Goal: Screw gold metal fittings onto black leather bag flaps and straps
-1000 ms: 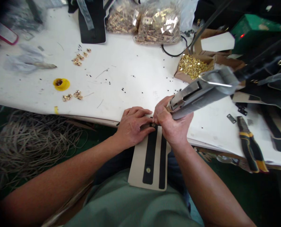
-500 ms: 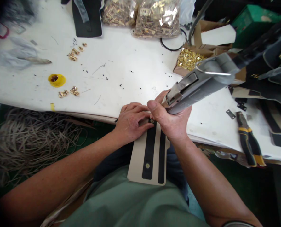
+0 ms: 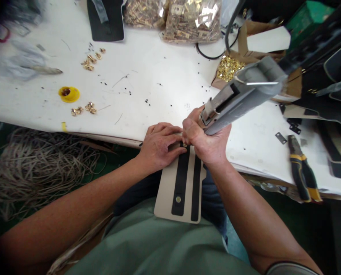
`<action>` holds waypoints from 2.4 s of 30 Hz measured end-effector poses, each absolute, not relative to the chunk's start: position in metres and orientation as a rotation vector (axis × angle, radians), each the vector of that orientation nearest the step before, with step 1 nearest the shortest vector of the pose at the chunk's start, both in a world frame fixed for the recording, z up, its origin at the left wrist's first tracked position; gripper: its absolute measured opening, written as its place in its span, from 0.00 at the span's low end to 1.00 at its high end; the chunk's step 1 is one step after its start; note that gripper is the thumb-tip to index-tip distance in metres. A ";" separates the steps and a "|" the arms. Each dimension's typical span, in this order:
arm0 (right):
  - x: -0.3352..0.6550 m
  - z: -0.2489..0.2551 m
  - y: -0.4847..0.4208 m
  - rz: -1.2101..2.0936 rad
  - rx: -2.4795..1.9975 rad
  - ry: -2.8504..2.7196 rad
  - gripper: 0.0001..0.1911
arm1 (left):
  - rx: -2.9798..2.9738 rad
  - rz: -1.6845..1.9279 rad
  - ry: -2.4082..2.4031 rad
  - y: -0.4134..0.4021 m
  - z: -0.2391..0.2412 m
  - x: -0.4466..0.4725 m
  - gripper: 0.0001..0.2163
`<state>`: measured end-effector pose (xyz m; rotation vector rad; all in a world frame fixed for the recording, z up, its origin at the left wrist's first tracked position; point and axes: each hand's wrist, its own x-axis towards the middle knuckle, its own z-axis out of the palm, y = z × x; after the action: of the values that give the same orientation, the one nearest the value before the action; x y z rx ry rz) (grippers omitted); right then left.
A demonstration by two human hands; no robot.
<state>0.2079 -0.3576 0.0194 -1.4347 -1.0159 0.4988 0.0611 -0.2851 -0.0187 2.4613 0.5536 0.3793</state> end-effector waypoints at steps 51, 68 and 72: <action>0.227 0.013 -0.410 0.555 -2.008 -1.657 0.11 | 2.495 0.424 0.553 -0.285 -0.015 0.057 0.18; 0.236 0.027 -0.392 0.683 -2.097 -1.939 0.04 | 2.499 0.410 0.524 -0.284 -0.015 0.056 0.18; 0.239 0.028 -0.388 0.762 -2.104 -1.879 0.04 | 2.497 0.402 0.525 -0.284 -0.016 0.055 0.18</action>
<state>0.2386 -0.3881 0.0283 -2.1039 -1.8792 0.7622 0.0552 -0.2841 -0.0155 2.4967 0.5246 0.4023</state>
